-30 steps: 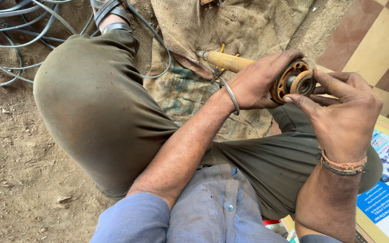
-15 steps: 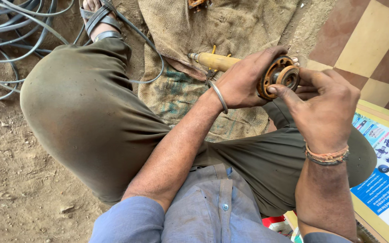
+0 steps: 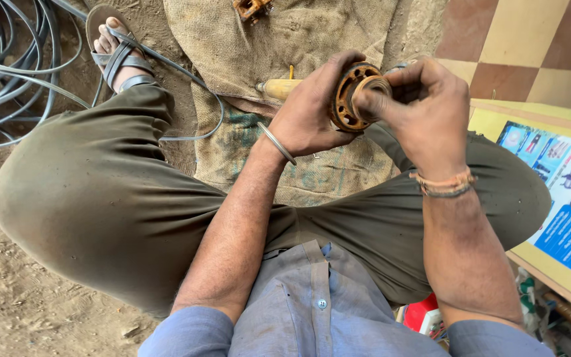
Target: The person sits on the floor holding a rusty pulley wheel and uses a screwdriver and a mallet to drive a bushing out of its hub. They turn the pulley over, tap around the hub, then fit the pulley onto a wooden handle shaft and press the parts together by hand.
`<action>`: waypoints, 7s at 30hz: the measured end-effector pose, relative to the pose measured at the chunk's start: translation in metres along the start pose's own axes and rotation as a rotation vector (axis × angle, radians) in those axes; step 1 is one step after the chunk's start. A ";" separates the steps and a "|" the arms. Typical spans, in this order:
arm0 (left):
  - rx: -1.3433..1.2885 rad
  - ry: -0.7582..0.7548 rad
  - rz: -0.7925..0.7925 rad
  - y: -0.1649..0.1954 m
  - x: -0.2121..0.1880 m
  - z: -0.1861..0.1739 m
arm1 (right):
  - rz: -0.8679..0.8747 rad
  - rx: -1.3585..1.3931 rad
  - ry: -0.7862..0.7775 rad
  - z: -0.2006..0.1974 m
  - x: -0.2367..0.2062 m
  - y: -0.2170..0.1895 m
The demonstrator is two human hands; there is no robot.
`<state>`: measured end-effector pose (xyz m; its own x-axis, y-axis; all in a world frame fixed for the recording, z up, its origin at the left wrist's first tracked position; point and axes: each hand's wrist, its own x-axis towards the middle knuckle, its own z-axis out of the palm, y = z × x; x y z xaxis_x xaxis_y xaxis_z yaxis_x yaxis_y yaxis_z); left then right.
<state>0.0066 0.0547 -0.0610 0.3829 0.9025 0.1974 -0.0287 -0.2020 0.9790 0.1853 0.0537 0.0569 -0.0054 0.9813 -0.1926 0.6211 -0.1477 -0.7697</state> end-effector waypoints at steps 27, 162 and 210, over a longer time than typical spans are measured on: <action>-0.020 0.008 0.001 0.005 -0.008 0.000 | -0.249 -0.261 -0.100 -0.005 -0.017 -0.020; 0.086 0.376 -0.336 -0.127 0.071 0.073 | 0.256 -0.223 -0.163 0.010 0.109 0.002; -0.032 0.478 -0.121 -0.076 0.072 -0.009 | -0.020 -0.003 -0.257 0.036 0.100 -0.023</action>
<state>0.0278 0.1385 -0.1207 -0.0813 0.9938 0.0763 -0.0409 -0.0798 0.9960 0.1421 0.1509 0.0332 -0.2165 0.9202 -0.3260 0.6210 -0.1278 -0.7733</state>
